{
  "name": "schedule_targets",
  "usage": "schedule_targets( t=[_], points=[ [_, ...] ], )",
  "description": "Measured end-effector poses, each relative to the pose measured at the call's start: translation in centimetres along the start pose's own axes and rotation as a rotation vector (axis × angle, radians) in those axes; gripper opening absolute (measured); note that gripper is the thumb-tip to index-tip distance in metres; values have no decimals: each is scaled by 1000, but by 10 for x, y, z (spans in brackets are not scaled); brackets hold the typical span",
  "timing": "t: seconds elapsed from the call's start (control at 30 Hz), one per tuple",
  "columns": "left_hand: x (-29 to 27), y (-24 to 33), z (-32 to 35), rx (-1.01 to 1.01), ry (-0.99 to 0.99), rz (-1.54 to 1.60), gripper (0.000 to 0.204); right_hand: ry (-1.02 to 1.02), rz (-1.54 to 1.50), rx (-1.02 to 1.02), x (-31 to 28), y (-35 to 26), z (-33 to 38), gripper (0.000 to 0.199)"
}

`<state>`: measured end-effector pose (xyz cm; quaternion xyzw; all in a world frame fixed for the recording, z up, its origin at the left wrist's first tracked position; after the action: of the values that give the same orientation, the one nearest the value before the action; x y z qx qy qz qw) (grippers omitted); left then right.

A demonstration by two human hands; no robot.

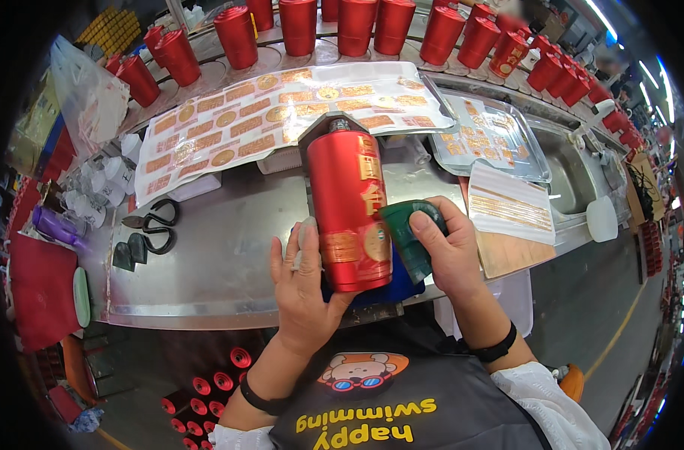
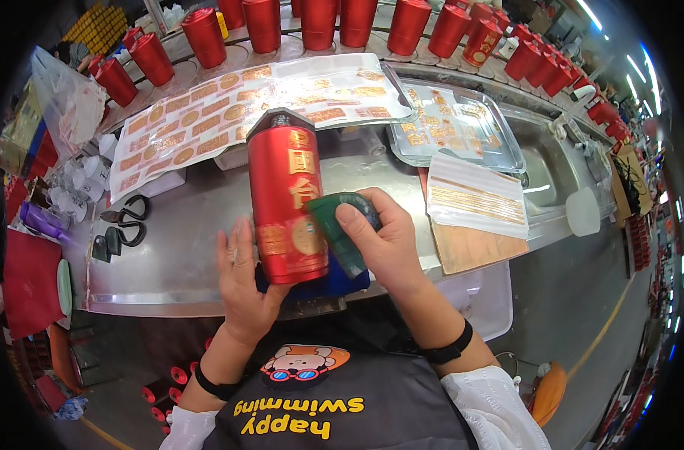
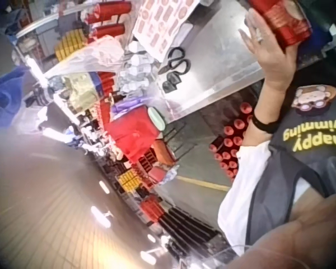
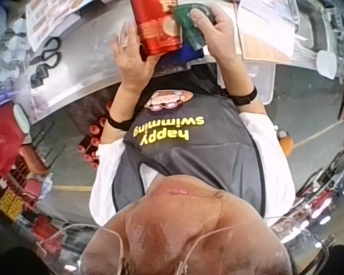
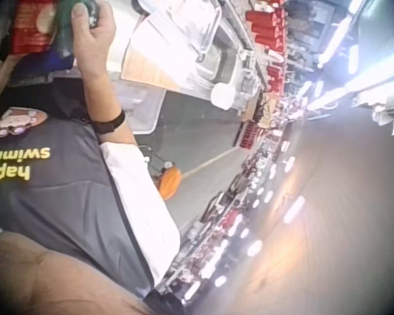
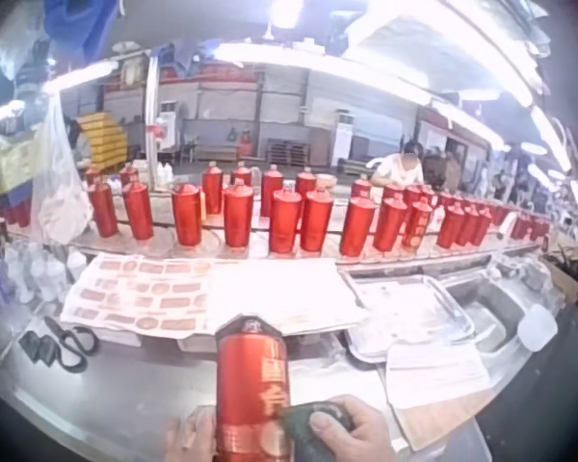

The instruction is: Applying adhesive labels to red metal bottles and smoothing them with a tool in a manufacturing setting.

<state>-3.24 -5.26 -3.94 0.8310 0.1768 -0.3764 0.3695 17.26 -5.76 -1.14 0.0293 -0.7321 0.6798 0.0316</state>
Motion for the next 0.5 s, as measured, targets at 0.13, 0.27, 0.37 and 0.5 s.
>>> schedule_targets(
  t=[0.13, 0.27, 0.37, 0.5],
  points=[
    [-2, -2, 2, -55, -148, 55, 87, 4, -63, -24, -6, 4, 3, 21],
    [-8, 10, -3, 18, -47, -59, 80, 9, -46, -33, -10, 7, 6, 21],
    [-3, 10, 2, 173, 11, -174, 73, -13, -35, -37, -9, 6, 4, 21],
    [-3, 25, 4, 301, 55, -269, 56, -22, -60, -20, -4, 4, 4, 20]
  ],
)
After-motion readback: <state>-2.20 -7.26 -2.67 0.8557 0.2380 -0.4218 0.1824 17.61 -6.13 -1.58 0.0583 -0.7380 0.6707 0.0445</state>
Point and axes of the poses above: each hand's wrist, its own z-axis away from the middle knuckle, its own x-axis out of the palm, y = z × x, the point moved 3 cm from there along -z, towards the middle knuckle, and after that the axes turned 12 degrees about -y, right-handed, at the moved point
